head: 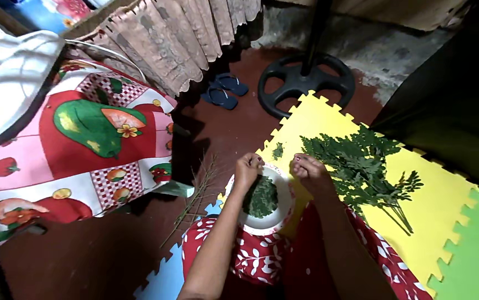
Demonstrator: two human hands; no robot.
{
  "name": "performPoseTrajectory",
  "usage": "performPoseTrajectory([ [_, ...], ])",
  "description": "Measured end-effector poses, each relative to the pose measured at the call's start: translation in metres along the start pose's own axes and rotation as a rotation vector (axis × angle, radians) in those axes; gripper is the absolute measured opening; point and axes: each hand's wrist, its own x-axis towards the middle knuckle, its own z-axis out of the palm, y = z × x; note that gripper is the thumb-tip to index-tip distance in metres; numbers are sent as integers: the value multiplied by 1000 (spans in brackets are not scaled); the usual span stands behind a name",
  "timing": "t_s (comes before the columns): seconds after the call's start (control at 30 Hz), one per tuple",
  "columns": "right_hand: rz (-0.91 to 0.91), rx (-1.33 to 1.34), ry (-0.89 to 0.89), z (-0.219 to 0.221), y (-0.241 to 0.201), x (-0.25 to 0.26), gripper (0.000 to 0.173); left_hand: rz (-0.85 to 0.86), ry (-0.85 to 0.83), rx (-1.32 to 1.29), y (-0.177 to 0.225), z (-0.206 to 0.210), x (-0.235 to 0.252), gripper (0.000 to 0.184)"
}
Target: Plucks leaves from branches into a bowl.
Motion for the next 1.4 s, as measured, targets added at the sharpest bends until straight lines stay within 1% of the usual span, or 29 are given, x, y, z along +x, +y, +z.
performPoseTrajectory([
  [0.07,10,-5,68,0,-1,4,14,-31,-68,186,0,8,26,23],
  [0.13,59,-76,113,4,-2,6,13,-43,-148,325,4,25,53,30],
  [0.2,80,-125,139,4,-1,9,13,-46,-232,452,1,48,80,34],
  [0.27,63,-121,144,0,0,12,13,-69,-338,579,-9,66,101,36],
  [0.3,63,-107,152,0,-1,13,12,-84,-382,629,-13,71,107,36],
  [0.37,82,-80,176,1,-4,15,9,-120,-391,714,-18,74,112,34],
  [0.47,111,-95,159,3,-5,18,9,-193,-417,797,-25,77,113,52],
  [0.53,122,-93,149,6,-4,18,9,-196,-457,813,-28,82,113,55],
  [0.6,112,-100,143,7,-3,17,8,-195,-523,818,-19,83,111,51],
  [0.67,101,-102,154,6,-3,15,8,-157,-510,787,-17,82,109,45],
  [0.73,99,-92,163,6,-1,15,8,-141,-445,742,-19,80,109,49],
  [0.77,104,-89,162,7,1,15,8,-136,-429,730,-22,80,110,55],
  [0.8,105,-92,155,8,2,15,9,-129,-435,729,-23,82,111,59],
  [0.97,93,-108,167,5,0,16,10,-56,-558,714,-13,92,106,59],
  [1.03,63,-81,181,4,0,16,10,-10,-535,715,-11,93,107,56],
  [1.1,49,-62,193,4,2,16,10,80,-502,723,-16,99,111,53],
  [1.2,65,-42,214,5,1,18,9,157,-590,838,-19,108,122,59],
  [1.27,70,-27,224,3,1,19,9,150,-663,935,-19,111,126,56],
  [1.3,70,-20,223,2,2,20,10,157,-668,954,-18,109,126,52],
  [1.37,96,-41,213,3,6,21,10,204,-600,874,-15,94,115,37],
  [1.4,126,-73,196,5,8,20,11,217,-560,775,-12,81,105,37],
])
